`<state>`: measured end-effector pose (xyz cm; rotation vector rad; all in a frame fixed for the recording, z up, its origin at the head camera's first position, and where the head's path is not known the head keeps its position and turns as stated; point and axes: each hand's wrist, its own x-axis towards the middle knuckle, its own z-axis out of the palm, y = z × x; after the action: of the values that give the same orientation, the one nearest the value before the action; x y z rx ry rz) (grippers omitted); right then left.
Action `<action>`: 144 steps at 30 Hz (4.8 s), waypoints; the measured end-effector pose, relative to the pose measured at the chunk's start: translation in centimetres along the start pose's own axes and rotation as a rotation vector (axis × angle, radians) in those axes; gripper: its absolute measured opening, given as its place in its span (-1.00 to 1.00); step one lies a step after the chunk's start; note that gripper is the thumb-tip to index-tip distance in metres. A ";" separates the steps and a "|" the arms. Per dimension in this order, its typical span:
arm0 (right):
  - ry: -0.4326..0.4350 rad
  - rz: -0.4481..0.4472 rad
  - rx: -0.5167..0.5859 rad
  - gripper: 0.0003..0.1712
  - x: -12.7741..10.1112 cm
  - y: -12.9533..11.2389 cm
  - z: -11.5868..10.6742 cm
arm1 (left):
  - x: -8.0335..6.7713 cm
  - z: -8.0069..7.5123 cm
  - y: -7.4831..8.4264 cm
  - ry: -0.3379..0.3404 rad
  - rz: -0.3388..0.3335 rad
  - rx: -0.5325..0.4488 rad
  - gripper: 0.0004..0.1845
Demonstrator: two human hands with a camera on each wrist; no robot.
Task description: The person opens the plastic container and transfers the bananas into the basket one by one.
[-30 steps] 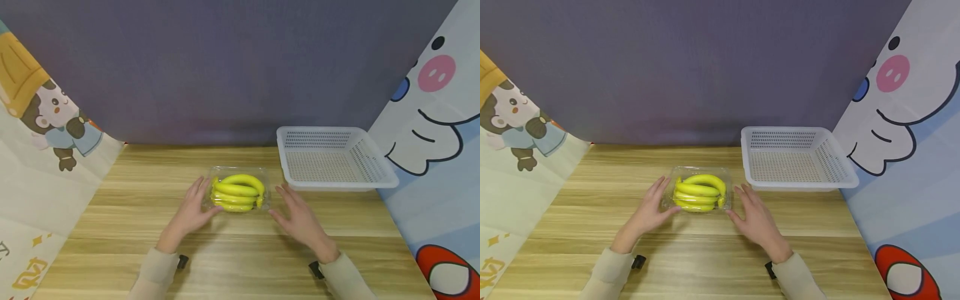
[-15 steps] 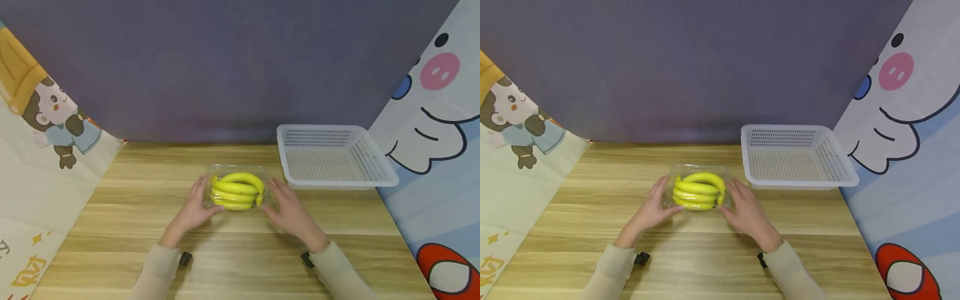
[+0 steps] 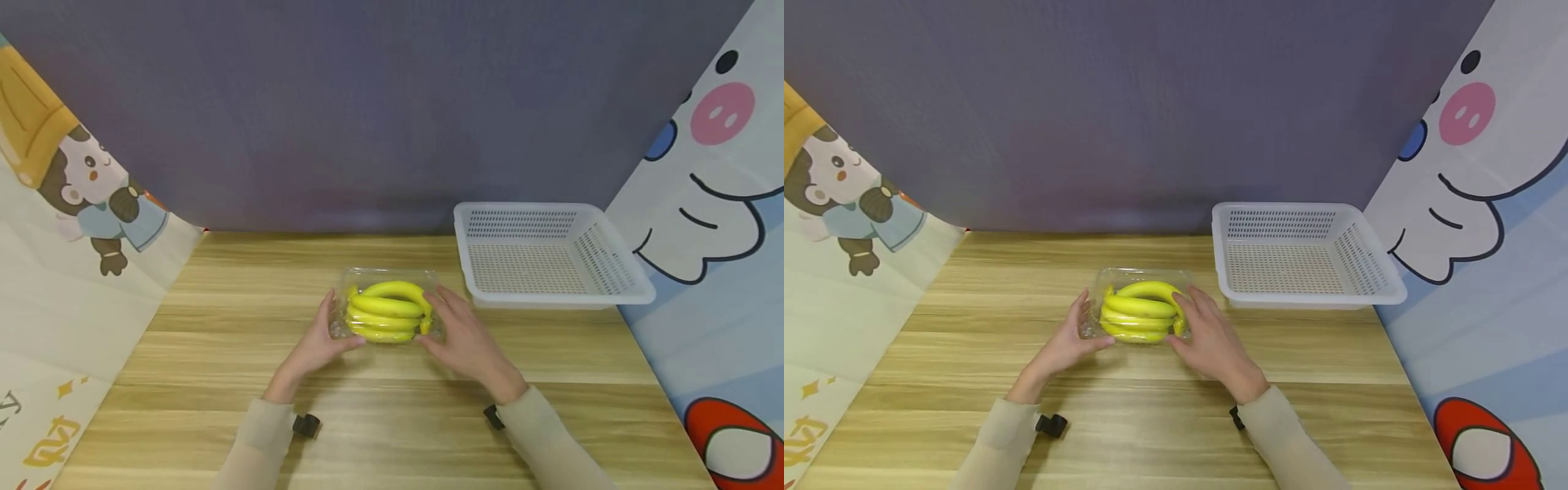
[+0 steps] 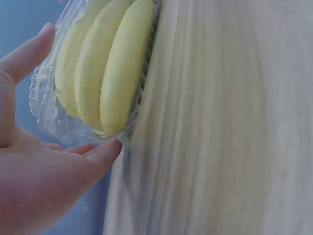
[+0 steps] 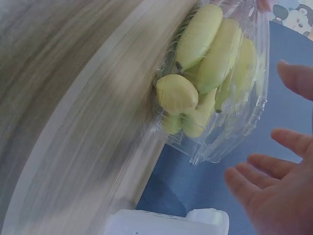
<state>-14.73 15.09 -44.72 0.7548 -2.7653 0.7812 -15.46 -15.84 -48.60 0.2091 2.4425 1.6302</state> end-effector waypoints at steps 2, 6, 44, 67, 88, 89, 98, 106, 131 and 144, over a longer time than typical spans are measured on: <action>-0.012 -0.001 -0.002 -0.04 0.2 0.0 0.1 | 0.1 0.0 -0.2 -0.003 -0.001 -0.023 0.35; -0.032 -0.015 -0.018 -0.04 0.5 -0.1 0.3 | 0.1 0.0 -0.6 -0.009 -0.003 -0.060 0.33; -0.157 -0.068 -0.225 -0.14 2.7 -0.2 1.7 | 0.3 0.4 -0.7 -0.008 -0.061 -0.151 0.33; -0.069 -0.267 -0.383 -0.26 2.8 0.3 1.6 | 0.5 0.4 -1.1 -0.027 -0.065 -0.166 0.29; -0.094 -0.231 -0.374 -0.19 3.3 -0.5 1.1 | 0.6 0.3 -0.9 -0.028 -0.080 -0.155 0.30; -0.094 -0.234 -0.375 -0.19 3.3 -0.5 1.2 | 0.6 0.3 -0.9 -0.027 -0.080 -0.159 0.30; -0.058 -0.271 -0.389 -0.27 3.4 0.0 1.4 | 0.5 0.3 -0.9 -0.024 -0.085 -0.146 0.32; -0.015 -0.283 -0.363 -0.29 3.8 0.3 1.2 | 0.4 0.3 -0.8 -0.033 -0.095 -0.145 0.32; -0.026 -0.196 -0.251 -0.37 6.7 -1.0 -2.4 | 0.5 0.6 -1.0 -0.033 -0.054 -0.149 0.28; -0.047 -0.147 -0.249 -0.39 8.4 -1.5 -4.0 | 0.6 0.4 -0.8 -0.031 -0.071 -0.139 0.28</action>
<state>-21.13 12.53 -38.26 0.9218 -2.7384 0.3876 -15.92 -15.64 -49.56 0.1240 2.2758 1.7441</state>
